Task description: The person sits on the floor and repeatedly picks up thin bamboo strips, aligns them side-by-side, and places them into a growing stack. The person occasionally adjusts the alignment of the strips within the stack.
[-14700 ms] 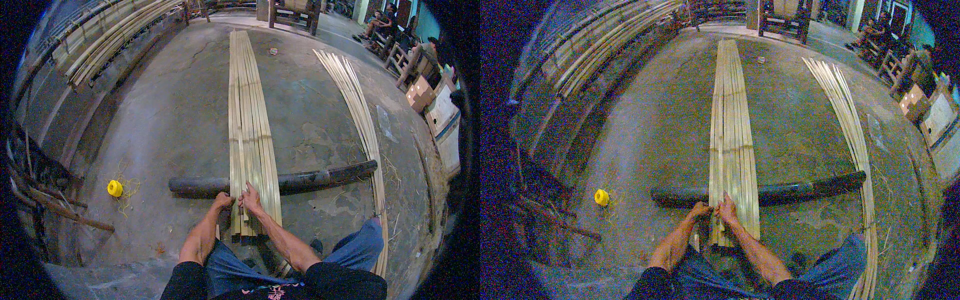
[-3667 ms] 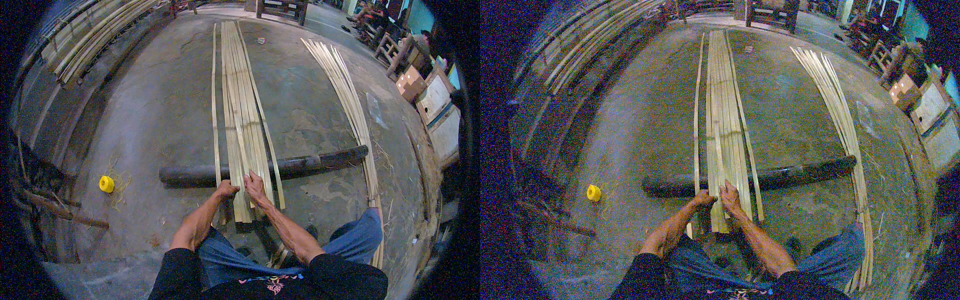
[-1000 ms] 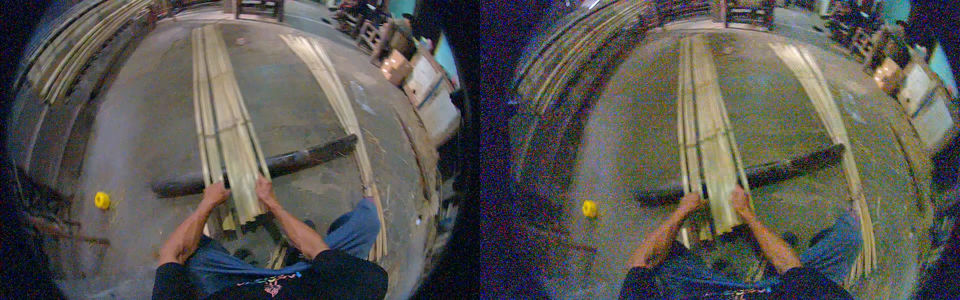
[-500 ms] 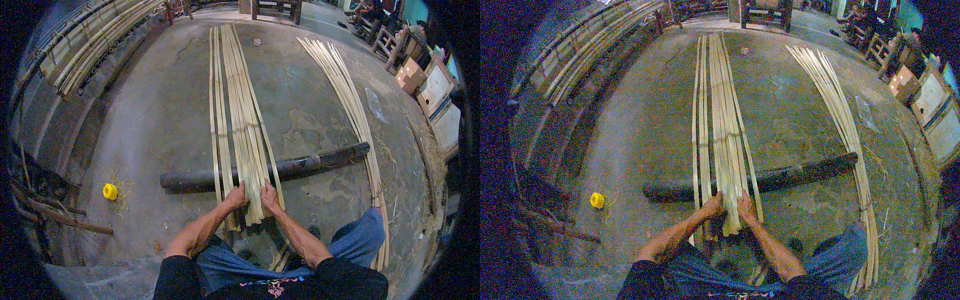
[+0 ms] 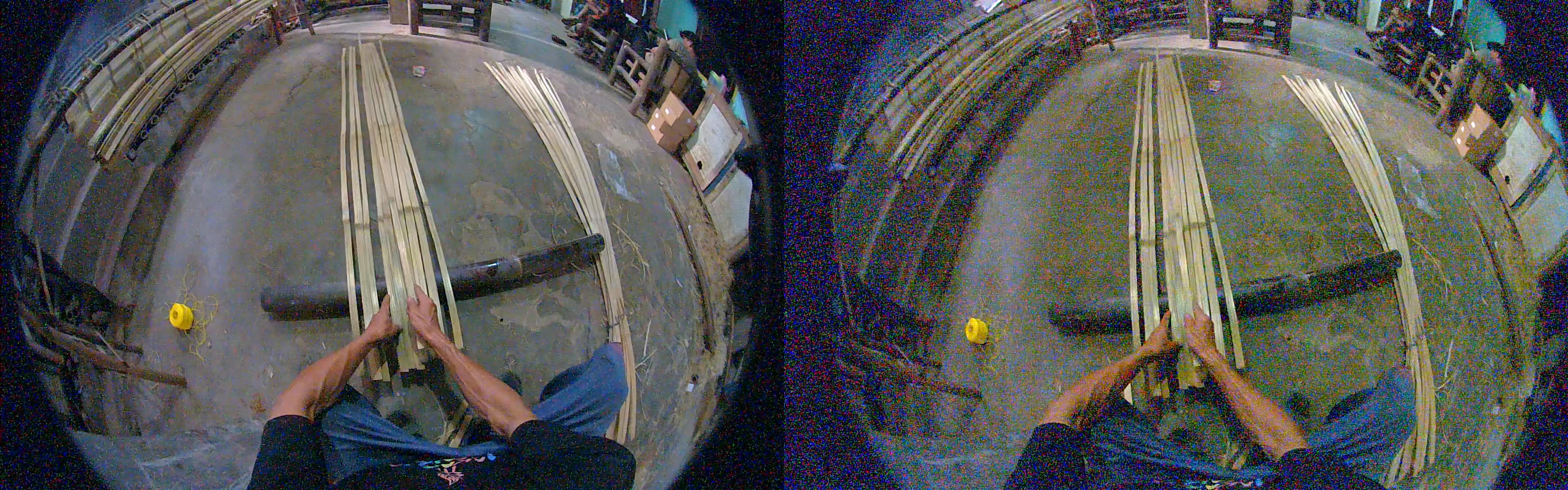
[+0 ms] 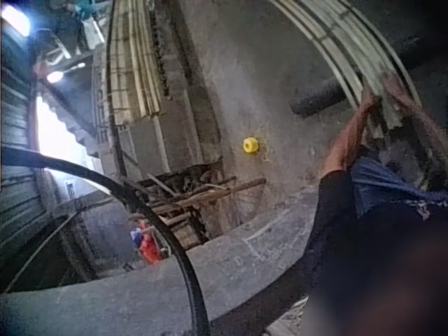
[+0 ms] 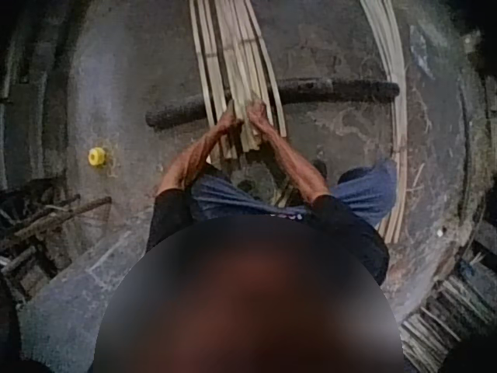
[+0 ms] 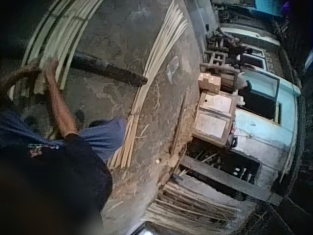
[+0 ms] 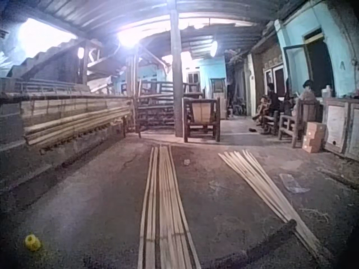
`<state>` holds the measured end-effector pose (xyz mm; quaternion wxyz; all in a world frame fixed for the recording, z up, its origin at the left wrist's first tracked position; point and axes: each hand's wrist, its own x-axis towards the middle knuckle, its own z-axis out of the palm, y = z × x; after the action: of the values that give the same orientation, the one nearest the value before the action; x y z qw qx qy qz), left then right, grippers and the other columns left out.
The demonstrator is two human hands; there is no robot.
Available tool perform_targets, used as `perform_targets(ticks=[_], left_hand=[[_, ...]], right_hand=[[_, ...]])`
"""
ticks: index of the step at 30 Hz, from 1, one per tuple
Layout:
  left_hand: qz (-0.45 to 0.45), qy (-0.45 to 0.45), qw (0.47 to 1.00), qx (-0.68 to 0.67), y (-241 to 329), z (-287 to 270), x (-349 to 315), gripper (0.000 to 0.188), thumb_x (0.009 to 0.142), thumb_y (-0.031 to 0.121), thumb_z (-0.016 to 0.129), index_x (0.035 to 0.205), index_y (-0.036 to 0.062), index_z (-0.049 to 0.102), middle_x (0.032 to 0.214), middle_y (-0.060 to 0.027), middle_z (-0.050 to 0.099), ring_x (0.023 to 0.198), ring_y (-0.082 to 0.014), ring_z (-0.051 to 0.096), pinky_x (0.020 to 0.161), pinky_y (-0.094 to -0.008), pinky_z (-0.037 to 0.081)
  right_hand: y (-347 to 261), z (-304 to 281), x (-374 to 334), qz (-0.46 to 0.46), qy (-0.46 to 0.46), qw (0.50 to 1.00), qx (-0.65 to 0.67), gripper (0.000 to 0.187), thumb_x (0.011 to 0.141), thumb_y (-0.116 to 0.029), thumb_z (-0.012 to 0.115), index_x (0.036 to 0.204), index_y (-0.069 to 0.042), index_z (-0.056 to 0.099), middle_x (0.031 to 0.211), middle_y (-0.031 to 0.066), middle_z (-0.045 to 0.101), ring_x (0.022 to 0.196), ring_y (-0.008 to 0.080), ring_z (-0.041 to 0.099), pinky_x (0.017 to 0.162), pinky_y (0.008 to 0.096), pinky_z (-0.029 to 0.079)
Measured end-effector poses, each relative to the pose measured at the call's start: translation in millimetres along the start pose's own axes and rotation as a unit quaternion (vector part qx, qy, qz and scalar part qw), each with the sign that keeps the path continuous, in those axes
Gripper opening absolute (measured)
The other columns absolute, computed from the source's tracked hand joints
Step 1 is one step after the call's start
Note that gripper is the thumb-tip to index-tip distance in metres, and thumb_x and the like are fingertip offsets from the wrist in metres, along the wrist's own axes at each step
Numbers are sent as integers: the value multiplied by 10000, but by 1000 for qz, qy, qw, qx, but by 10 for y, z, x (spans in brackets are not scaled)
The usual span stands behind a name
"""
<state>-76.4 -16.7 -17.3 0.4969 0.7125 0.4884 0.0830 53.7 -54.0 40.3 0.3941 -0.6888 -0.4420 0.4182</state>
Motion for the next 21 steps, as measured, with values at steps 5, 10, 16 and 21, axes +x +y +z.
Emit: perform_targets(ticks=[5, 10, 16, 21], left_hand=[[-49, -27, 998, 43, -120, 21, 55, 915, 598, 244, 646, 1260, 46, 47, 1089, -225, 435, 1009, -321, 438, 832, -344, 362], [9, -7, 987, 160, -87, -75, 56, 760, 622, 282, 617, 1220, 28, 222, 1004, -215, 495, 937, -332, 481, 792, -377, 389], [-115, 43, 951, 284, 173, -382, -16, 478, 644, 285, 619, 1006, 29, 439, 958, -169, 491, 890, -309, 499, 723, -421, 418], [-149, 78, 924, 343, 224, -289, -52, 545, 608, 219, 653, 1040, 39, 373, 1055, -175, 372, 924, -331, 466, 726, -423, 419]], right_hand=[[194, 350, 168, -3, 42, 997, 68, 442, 751, -155, 454, 1139, 34, 358, 872, 190, 529, 787, 285, 513, 692, 328, 414], [316, 245, 258, -156, 142, 978, 2, 460, 771, -162, 440, 1174, 29, 325, 664, 81, 524, 553, 161, 463, 524, 281, 395], [489, -396, 342, -132, 124, 983, -25, 395, 767, -168, 413, 1118, 13, 398, 928, 218, 534, 838, 289, 539, 724, 324, 410], [701, -712, 315, -96, 112, 985, -91, 360, 753, -146, 403, 1102, -66, 436, 899, 205, 538, 827, 304, 541, 708, 341, 418]])
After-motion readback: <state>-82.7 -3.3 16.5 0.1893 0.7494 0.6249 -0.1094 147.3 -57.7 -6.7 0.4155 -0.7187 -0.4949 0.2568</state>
